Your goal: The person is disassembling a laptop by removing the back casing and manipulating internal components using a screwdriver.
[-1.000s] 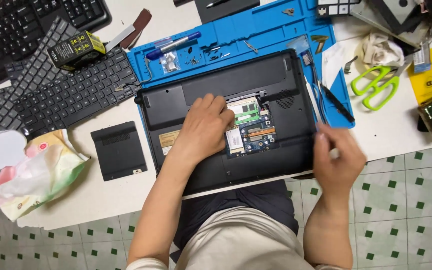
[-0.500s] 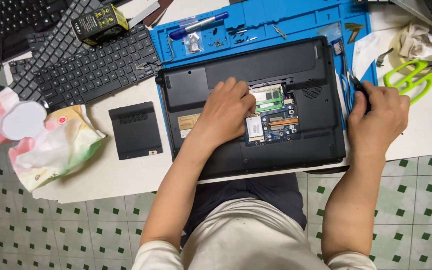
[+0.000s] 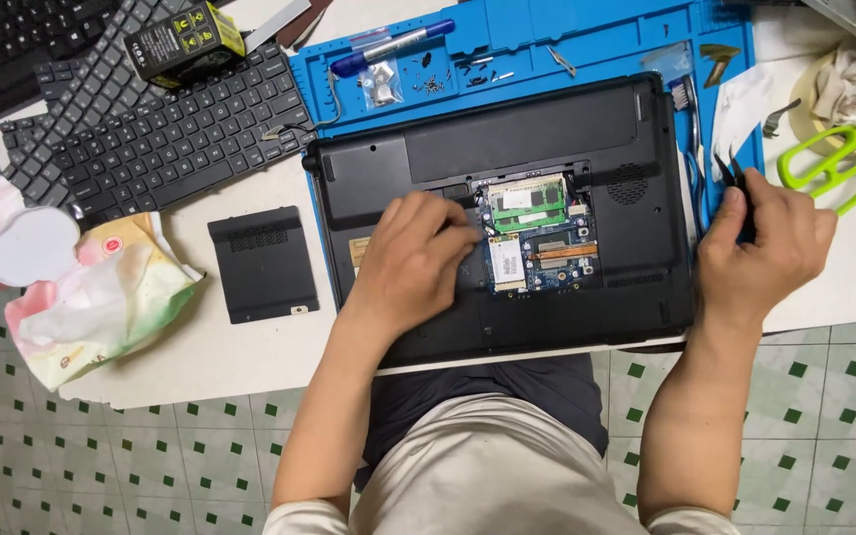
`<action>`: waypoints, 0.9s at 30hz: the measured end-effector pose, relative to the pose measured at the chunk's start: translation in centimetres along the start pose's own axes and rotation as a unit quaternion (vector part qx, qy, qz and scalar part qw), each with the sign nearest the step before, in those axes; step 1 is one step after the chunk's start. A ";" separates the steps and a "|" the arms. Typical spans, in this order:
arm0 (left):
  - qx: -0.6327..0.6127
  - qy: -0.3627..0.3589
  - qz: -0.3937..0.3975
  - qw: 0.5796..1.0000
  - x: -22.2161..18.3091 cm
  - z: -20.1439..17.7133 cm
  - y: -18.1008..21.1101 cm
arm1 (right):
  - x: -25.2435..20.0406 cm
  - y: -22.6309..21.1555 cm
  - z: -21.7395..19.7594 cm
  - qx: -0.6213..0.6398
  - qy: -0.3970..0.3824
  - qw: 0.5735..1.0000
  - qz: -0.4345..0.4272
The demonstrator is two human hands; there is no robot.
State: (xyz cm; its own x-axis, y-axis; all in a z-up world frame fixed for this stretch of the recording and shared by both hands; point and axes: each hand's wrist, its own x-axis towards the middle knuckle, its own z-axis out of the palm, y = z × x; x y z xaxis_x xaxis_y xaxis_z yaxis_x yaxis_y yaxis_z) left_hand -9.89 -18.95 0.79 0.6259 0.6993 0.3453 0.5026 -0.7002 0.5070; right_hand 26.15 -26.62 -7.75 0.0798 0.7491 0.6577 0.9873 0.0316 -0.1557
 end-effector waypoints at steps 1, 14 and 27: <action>-0.001 -0.001 -0.001 1.000 -0.2 0.1 0.1 | 0.0 0.0 0.0 0.000 -0.002 1.000 0.001; 0.088 -0.083 -0.018 0.993 -1.3 1.0 0.2 | 0.1 -0.1 -0.7 0.098 0.076 0.991 0.046; 0.090 -0.071 -0.013 0.993 -1.2 1.0 0.0 | -0.1 -8.6 -5.4 0.181 -0.192 0.964 0.035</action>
State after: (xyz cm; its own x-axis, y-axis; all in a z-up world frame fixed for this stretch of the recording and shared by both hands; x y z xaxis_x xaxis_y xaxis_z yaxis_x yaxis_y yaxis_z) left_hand -10.01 -19.92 -0.40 0.6832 0.6988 0.2119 0.6097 -0.7056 0.3611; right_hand 18.41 -30.60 -2.49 0.0192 0.9455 0.3249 0.8635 0.1481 -0.4821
